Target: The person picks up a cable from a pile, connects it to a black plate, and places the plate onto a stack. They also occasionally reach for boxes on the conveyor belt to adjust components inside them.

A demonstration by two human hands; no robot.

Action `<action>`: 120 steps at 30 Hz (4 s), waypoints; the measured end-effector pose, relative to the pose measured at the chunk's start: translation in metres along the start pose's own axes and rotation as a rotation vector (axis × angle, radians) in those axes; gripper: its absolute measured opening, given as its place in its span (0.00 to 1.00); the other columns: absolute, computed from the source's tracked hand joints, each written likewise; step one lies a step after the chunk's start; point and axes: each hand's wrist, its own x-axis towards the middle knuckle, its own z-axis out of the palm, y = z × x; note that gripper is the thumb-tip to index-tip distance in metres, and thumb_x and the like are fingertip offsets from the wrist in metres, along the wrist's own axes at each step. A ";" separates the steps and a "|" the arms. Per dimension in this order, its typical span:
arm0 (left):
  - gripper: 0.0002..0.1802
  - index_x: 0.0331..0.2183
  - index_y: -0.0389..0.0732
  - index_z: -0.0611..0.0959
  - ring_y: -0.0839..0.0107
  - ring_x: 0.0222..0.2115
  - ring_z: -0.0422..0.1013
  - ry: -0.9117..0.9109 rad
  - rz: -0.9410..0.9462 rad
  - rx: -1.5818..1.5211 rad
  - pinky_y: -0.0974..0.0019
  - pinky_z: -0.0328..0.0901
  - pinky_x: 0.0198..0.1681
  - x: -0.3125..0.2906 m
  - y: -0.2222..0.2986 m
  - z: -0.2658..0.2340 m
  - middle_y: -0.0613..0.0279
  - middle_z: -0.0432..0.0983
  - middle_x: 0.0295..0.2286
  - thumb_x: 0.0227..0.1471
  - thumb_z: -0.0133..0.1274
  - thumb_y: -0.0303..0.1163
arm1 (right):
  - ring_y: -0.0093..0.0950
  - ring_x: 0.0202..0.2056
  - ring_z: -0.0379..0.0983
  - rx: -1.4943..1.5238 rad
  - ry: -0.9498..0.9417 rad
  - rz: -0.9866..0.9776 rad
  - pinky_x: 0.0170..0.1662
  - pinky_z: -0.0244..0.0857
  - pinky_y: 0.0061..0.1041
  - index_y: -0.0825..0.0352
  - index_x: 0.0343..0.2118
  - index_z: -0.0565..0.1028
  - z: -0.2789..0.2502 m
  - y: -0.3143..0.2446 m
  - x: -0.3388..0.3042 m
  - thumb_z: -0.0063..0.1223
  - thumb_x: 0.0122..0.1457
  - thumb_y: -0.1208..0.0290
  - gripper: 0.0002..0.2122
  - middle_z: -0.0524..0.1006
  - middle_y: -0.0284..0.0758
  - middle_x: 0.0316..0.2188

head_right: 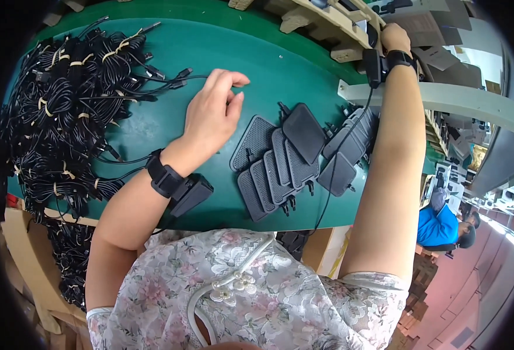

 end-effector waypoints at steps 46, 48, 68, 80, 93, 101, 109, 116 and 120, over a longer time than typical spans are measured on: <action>0.15 0.39 0.35 0.67 0.72 0.21 0.70 -0.259 -0.047 -0.513 0.69 0.65 0.24 -0.012 0.002 0.019 0.59 0.71 0.23 0.51 0.50 0.32 | 0.31 0.32 0.70 0.841 1.162 -0.010 0.39 0.61 0.25 0.67 0.33 0.75 -0.103 -0.076 -0.117 0.41 0.58 0.73 0.09 0.74 0.37 0.29; 0.16 0.39 0.35 0.67 0.69 0.21 0.70 -0.278 -0.039 -0.499 0.67 0.65 0.25 -0.010 0.005 0.023 0.58 0.71 0.23 0.51 0.50 0.32 | 0.34 0.32 0.70 0.706 1.144 0.020 0.37 0.61 0.28 0.67 0.32 0.75 -0.094 -0.048 -0.083 0.40 0.56 0.76 0.09 0.74 0.40 0.29; 0.13 0.38 0.36 0.66 0.69 0.20 0.69 -0.168 0.096 -0.376 0.68 0.65 0.24 -0.012 -0.005 0.022 0.58 0.70 0.23 0.53 0.48 0.31 | 0.40 0.37 0.69 0.185 0.722 0.022 0.40 0.62 0.36 0.59 0.33 0.75 -0.010 -0.055 -0.055 0.46 0.54 0.66 0.08 0.74 0.41 0.31; 0.11 0.36 0.37 0.69 0.54 0.30 0.69 -0.140 0.140 -0.564 0.59 0.64 0.36 -0.010 -0.025 0.041 0.50 0.72 0.29 0.49 0.48 0.29 | 0.20 0.28 0.69 1.155 -0.056 -0.709 0.34 0.64 0.19 0.70 0.34 0.74 -0.148 -0.314 -0.221 0.50 0.56 0.65 0.12 0.74 0.33 0.25; 0.07 0.31 0.38 0.73 0.50 0.35 0.67 -0.072 0.163 -0.565 0.56 0.63 0.34 -0.004 -0.023 0.039 0.47 0.72 0.30 0.49 0.45 0.29 | 0.20 0.27 0.70 1.542 -0.403 -0.417 0.33 0.63 0.16 0.69 0.36 0.68 -0.153 -0.305 -0.251 0.44 0.60 0.64 0.12 0.74 0.34 0.25; 0.17 0.38 0.37 0.69 0.51 0.35 0.68 0.418 0.194 -0.436 0.56 0.64 0.34 -0.002 0.009 -0.012 0.49 0.67 0.40 0.45 0.52 0.32 | 0.21 0.29 0.68 1.325 -0.331 -0.221 0.35 0.61 0.19 0.68 0.41 0.65 -0.159 -0.207 -0.265 0.40 0.62 0.66 0.11 0.73 0.32 0.26; 0.13 0.37 0.36 0.71 0.66 0.24 0.70 -0.035 0.391 -0.583 0.67 0.65 0.26 -0.012 0.025 0.002 0.57 0.71 0.28 0.50 0.49 0.33 | 0.21 0.26 0.63 2.205 -0.392 -0.210 0.34 0.59 0.19 0.67 0.41 0.65 -0.146 -0.198 -0.299 0.37 0.63 0.65 0.11 0.71 0.35 0.34; 0.12 0.32 0.35 0.73 0.77 0.10 0.64 -0.717 -0.015 -0.982 0.77 0.60 0.15 -0.004 0.007 0.000 0.65 0.69 0.13 0.55 0.43 0.35 | 0.22 0.27 0.64 1.316 -0.091 -0.515 0.35 0.60 0.20 0.69 0.43 0.64 -0.155 -0.172 -0.328 0.39 0.61 0.72 0.10 0.71 0.35 0.35; 0.10 0.30 0.36 0.72 0.80 0.14 0.65 -0.665 -0.078 -1.027 0.78 0.61 0.18 -0.010 0.018 0.001 0.67 0.69 0.17 0.56 0.43 0.34 | 0.26 0.26 0.67 1.000 -0.146 -0.482 0.33 0.62 0.25 0.70 0.44 0.64 -0.143 -0.173 -0.343 0.41 0.58 0.74 0.11 0.73 0.38 0.31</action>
